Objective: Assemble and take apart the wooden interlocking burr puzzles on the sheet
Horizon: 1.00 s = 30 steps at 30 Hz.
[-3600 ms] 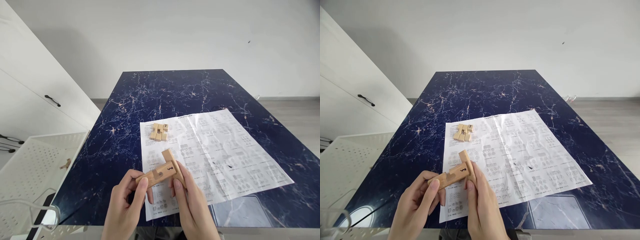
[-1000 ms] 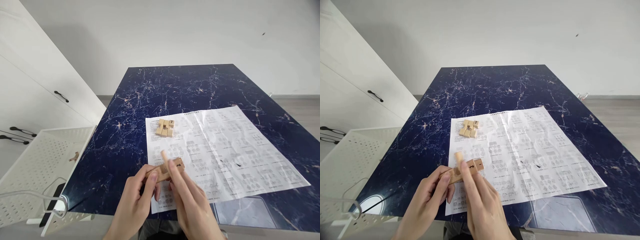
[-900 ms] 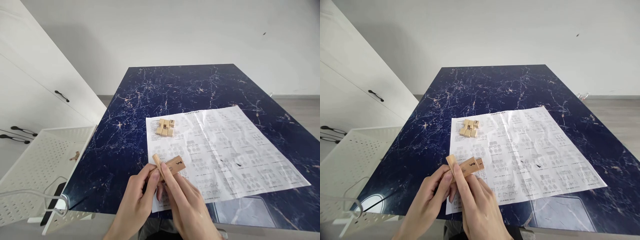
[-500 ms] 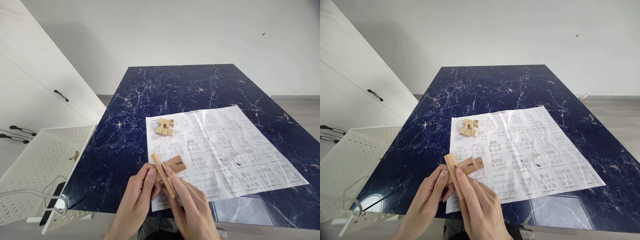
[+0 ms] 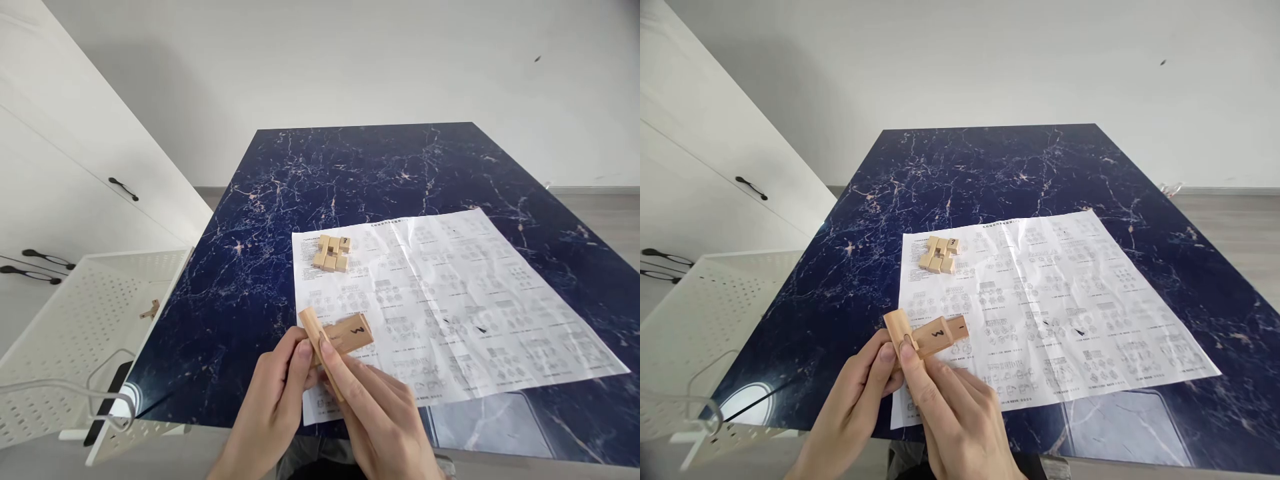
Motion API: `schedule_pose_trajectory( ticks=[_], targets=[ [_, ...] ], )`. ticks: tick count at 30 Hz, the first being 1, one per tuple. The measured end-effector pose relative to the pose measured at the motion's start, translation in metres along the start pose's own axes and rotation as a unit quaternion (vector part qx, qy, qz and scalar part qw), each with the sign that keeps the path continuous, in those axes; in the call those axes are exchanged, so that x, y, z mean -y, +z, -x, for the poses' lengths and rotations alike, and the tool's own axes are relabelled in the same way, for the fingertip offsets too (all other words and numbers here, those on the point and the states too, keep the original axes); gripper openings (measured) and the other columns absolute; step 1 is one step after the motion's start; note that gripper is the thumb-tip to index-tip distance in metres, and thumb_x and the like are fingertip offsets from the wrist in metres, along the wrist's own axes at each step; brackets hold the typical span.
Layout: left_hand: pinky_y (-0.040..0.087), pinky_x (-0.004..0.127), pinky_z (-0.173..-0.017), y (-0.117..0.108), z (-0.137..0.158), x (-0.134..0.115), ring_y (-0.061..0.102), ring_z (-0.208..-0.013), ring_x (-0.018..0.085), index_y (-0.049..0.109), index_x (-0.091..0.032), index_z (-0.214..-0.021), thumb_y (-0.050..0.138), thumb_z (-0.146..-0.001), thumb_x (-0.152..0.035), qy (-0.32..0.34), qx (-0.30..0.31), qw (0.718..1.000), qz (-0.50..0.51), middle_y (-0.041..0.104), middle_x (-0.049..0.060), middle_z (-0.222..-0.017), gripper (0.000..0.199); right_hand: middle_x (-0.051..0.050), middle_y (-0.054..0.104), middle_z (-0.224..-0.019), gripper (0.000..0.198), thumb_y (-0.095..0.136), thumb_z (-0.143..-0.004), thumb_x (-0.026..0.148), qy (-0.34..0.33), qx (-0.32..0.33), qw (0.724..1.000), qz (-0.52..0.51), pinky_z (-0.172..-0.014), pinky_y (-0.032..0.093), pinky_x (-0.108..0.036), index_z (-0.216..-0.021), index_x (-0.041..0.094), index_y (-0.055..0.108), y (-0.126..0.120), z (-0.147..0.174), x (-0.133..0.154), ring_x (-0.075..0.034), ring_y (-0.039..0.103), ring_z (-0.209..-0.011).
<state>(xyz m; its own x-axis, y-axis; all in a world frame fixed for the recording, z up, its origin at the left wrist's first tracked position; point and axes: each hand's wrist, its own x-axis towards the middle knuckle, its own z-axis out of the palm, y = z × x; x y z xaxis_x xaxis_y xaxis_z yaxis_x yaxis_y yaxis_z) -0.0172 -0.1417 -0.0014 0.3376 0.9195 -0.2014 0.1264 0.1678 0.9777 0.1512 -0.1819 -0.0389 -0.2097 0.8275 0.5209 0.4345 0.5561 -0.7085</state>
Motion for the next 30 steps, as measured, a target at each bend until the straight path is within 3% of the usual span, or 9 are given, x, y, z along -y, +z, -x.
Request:
schedule_pose_trajectory(
  ticks=[8,13,17,23,27,30],
  targets=[
    [0.043,0.023,-0.06,0.0,-0.001,-0.001,0.045,-0.063,0.013,0.057,-0.022,-0.096,0.043,-0.113,-0.056,-0.001,-0.007,1.0,0.003,0.047,-0.003,-0.074,0.04,-0.012,0.08,-0.116,0.069,0.053,-0.108,0.004,0.007,-0.01,1.0,0.017,-0.078,0.07,-0.033,-0.172,0.022,0.035,0.002,-0.006,0.001,-0.022,0.08,-0.093],
    [0.032,0.023,-0.052,-0.001,0.001,-0.001,0.031,-0.057,0.011,0.054,-0.021,-0.086,0.044,-0.112,-0.058,0.029,-0.077,0.996,-0.023,0.038,-0.006,-0.067,0.047,-0.011,0.081,-0.12,0.068,0.056,-0.107,0.01,-0.01,-0.021,0.999,0.045,-0.075,0.069,-0.034,-0.171,0.022,0.035,-0.005,-0.005,0.007,-0.024,0.081,-0.094],
    [0.031,0.023,-0.052,-0.002,0.001,-0.002,0.031,-0.055,0.011,0.048,-0.022,-0.08,0.04,-0.114,-0.056,0.052,-0.123,0.99,-0.05,0.037,-0.007,-0.063,0.049,-0.01,0.079,-0.126,0.05,0.059,-0.106,0.009,0.041,-0.035,0.994,0.092,-0.089,0.067,-0.036,-0.153,0.024,0.056,-0.022,-0.004,0.004,-0.025,0.078,-0.109],
    [0.032,0.024,-0.051,0.001,0.001,-0.001,0.033,-0.055,0.012,0.048,-0.023,-0.084,0.042,-0.113,-0.055,0.041,-0.116,0.991,-0.047,0.039,-0.006,-0.065,0.044,-0.015,0.068,-0.139,0.036,0.056,-0.111,0.019,0.076,0.061,0.983,0.157,-0.103,0.061,-0.053,-0.146,0.021,0.058,-0.037,-0.02,-0.016,-0.035,0.062,-0.13],
    [0.04,0.025,-0.057,0.002,0.003,0.002,0.042,-0.062,0.014,0.054,-0.023,-0.1,0.041,-0.113,-0.055,0.028,-0.109,0.993,-0.029,0.047,-0.004,-0.074,0.037,-0.014,0.067,-0.128,0.025,0.057,-0.111,0.024,0.106,0.091,0.975,0.175,-0.092,0.064,-0.053,-0.135,0.022,0.062,-0.036,-0.024,-0.025,-0.034,0.064,-0.117],
    [0.04,0.024,-0.057,0.002,0.003,0.003,0.039,-0.062,0.014,0.053,-0.023,-0.103,0.039,-0.115,-0.054,0.033,-0.108,0.993,-0.036,0.041,-0.005,-0.073,0.036,-0.013,0.066,-0.121,0.02,0.058,-0.111,0.027,0.113,0.092,0.975,0.169,-0.085,0.065,-0.05,-0.129,0.022,0.062,-0.038,-0.023,-0.027,-0.033,0.064,-0.109]
  ],
)
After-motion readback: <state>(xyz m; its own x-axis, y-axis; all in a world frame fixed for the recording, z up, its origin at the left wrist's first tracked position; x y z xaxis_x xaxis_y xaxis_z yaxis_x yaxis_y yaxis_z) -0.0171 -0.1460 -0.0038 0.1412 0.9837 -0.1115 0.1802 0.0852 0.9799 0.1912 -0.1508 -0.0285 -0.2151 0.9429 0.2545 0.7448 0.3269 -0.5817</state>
